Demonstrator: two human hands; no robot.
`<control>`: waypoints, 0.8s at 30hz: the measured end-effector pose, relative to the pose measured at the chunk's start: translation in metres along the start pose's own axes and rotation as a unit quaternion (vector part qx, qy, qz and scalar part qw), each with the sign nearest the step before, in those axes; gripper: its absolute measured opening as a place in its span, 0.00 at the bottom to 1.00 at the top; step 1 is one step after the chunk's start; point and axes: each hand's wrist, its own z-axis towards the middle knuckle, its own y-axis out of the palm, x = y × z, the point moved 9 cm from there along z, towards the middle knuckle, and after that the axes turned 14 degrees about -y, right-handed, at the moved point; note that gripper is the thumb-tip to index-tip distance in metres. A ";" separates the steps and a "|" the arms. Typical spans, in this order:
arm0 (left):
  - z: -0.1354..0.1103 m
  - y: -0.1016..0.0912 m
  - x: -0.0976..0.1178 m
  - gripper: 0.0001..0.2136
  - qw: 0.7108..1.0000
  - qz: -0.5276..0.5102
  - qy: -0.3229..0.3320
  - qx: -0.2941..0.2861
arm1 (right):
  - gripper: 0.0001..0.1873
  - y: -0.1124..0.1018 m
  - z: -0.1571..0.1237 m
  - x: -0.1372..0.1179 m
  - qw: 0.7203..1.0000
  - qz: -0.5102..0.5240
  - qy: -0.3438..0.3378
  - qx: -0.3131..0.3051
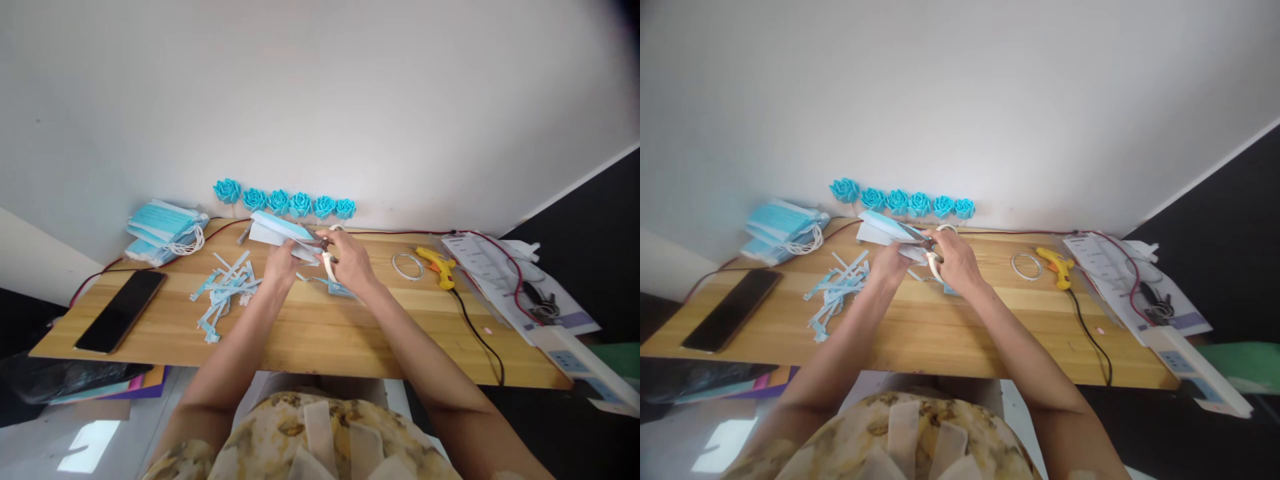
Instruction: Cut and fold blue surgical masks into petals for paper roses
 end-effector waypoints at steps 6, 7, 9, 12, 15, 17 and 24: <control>0.000 -0.001 -0.003 0.11 0.999 -0.036 -0.005 0.026 | 0.19 -0.004 0.001 -0.012 0.988 -0.100 -0.115 0.026; 0.000 -0.002 -0.004 0.11 0.998 -0.042 -0.009 0.037 | 0.19 -0.005 0.000 -0.010 0.987 -0.107 -0.117 0.039; -0.002 -0.005 -0.005 0.11 0.997 -0.055 -0.013 0.061 | 0.18 -0.010 0.001 0.001 0.990 -0.087 -0.080 0.077; -0.006 -0.003 -0.003 0.17 0.996 -0.063 -0.011 0.063 | 0.17 -0.016 0.004 0.031 0.991 0.025 0.055 0.122; -0.008 0.005 -0.002 0.23 0.999 -0.041 -0.013 0.029 | 0.20 -0.017 0.011 0.051 0.967 0.149 0.149 0.144; -0.009 0.010 -0.002 0.24 1.000 -0.009 -0.012 0.006 | 0.21 -0.017 0.018 0.056 0.953 0.200 0.176 0.145; -0.010 -0.004 0.017 0.25 0.996 0.011 0.065 0.053 | 0.27 -0.021 0.012 0.049 0.894 0.339 0.250 0.153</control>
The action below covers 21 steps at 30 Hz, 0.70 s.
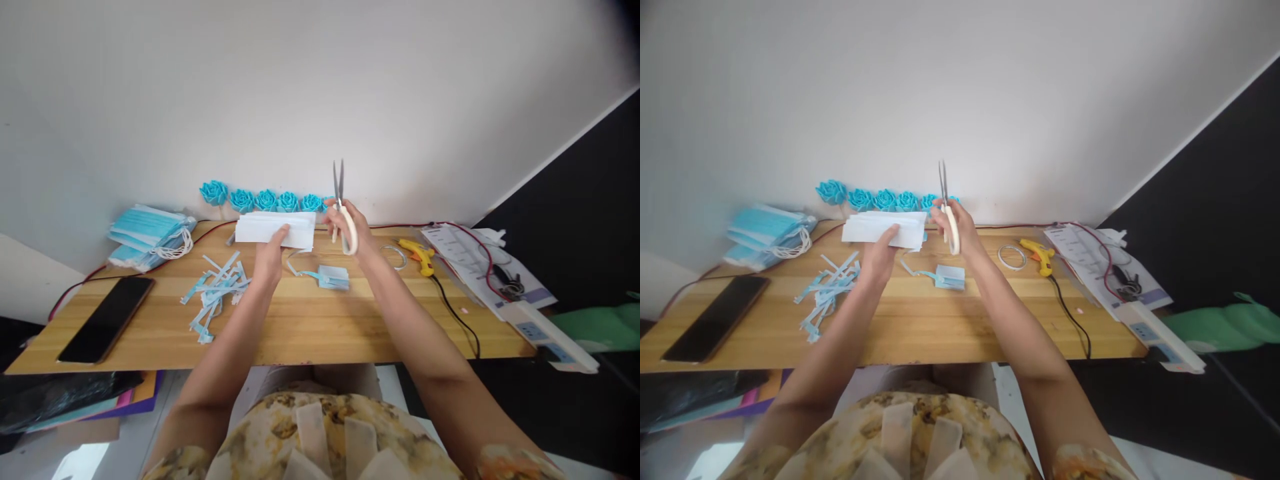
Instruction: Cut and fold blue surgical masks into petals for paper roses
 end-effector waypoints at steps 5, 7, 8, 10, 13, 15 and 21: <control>0.002 -0.016 0.018 0.20 0.997 -0.048 0.043 0.053 | 0.29 0.027 -0.068 -0.001 0.972 0.185 0.118 -0.085; 0.001 -0.017 0.024 0.20 0.995 -0.053 0.062 0.062 | 0.28 0.040 -0.095 0.001 0.965 0.175 0.152 -0.127; 0.000 -0.017 0.027 0.20 0.994 -0.053 0.071 0.065 | 0.27 0.045 -0.106 0.002 0.963 0.165 0.163 -0.141; -0.003 -0.015 0.032 0.22 0.993 -0.049 0.089 0.068 | 0.27 0.053 -0.119 0.007 0.961 0.146 0.177 -0.151; -0.009 -0.011 0.038 0.23 0.991 -0.039 0.108 0.069 | 0.26 0.064 -0.127 0.015 0.959 0.130 0.194 -0.160; -0.012 -0.009 0.040 0.22 0.991 -0.035 0.114 0.069 | 0.25 0.069 -0.126 0.019 0.959 0.120 0.197 -0.165; -0.017 -0.005 0.044 0.24 0.990 -0.028 0.117 0.067 | 0.28 0.069 -0.103 0.023 0.973 0.109 0.175 -0.107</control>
